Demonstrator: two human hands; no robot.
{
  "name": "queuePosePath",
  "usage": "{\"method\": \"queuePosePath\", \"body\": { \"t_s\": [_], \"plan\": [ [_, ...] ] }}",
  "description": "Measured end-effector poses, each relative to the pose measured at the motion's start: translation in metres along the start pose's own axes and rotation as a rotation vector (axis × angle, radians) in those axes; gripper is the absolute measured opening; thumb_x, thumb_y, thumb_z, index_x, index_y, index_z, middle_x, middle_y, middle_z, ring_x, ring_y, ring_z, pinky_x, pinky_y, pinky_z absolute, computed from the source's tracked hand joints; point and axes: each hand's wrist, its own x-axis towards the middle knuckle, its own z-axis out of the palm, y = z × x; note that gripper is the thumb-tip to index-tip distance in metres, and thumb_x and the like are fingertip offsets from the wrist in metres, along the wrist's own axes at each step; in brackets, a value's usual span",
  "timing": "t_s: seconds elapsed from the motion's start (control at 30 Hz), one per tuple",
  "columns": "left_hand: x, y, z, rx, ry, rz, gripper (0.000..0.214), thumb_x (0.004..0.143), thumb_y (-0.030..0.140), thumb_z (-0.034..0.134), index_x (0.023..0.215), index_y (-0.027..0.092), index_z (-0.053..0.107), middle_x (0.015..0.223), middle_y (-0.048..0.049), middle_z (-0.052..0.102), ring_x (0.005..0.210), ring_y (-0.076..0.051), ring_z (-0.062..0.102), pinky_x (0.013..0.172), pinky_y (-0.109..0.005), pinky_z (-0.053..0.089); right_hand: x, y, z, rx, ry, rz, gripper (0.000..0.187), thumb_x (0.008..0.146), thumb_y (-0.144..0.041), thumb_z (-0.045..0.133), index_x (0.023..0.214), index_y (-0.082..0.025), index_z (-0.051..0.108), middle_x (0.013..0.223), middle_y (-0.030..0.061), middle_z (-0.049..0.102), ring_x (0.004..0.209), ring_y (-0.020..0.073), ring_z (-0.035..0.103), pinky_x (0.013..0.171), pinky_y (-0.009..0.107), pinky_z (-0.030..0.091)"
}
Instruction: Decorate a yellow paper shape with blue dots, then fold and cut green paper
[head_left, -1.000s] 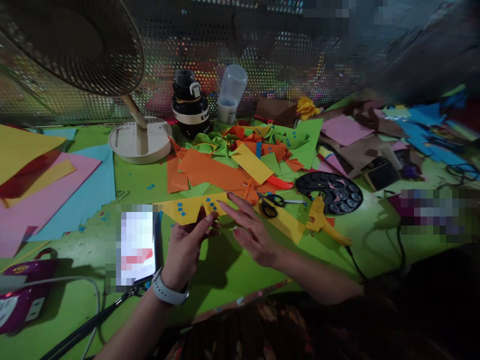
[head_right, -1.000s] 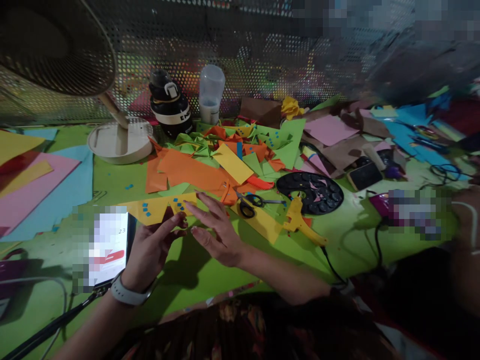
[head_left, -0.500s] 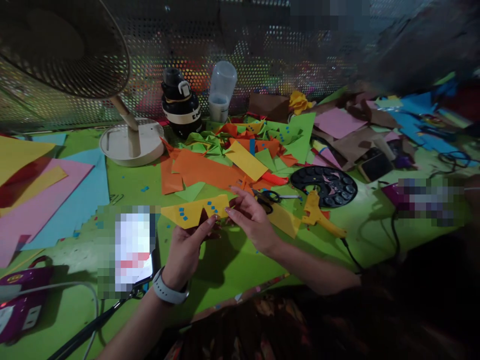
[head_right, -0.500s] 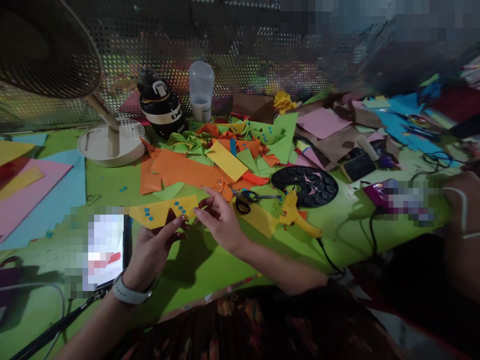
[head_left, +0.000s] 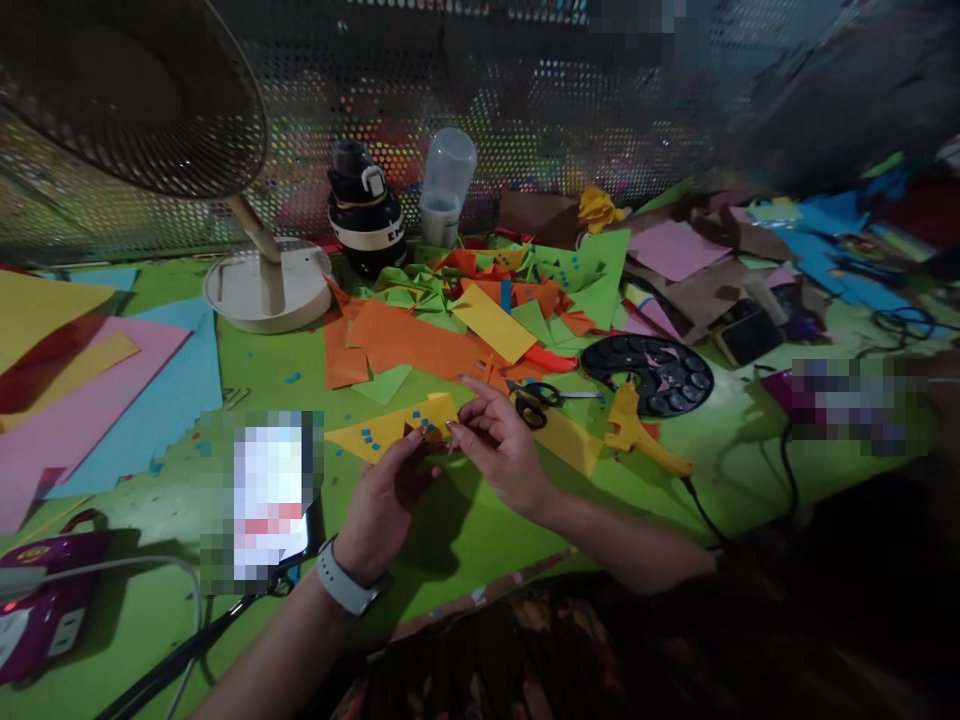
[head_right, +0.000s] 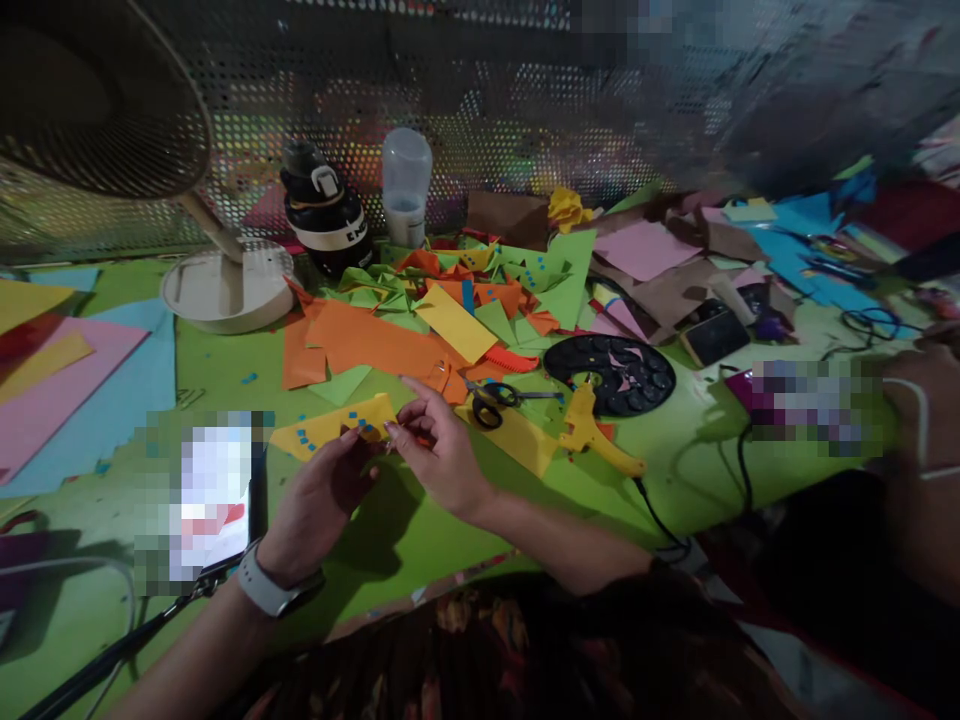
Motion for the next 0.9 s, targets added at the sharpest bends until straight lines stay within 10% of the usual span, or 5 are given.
{"method": "queuePosePath", "body": {
  "t_s": [0.9],
  "plan": [
    [0.0002,-0.0059,-0.0032,0.073,0.026,0.155,0.037,0.063,0.027,0.086,0.096,0.021,0.072,0.096,-0.0002,0.073,0.081,-0.014,0.067,0.061,-0.020,0.051,-0.0023,-0.0020,0.0008,-0.120,0.014,-0.047,0.050,0.088,-0.028,0.064,0.136,-0.028,0.048,0.093,0.0002,0.057,0.080,0.0111,0.060,0.074,0.025,0.055]
  ]
}}
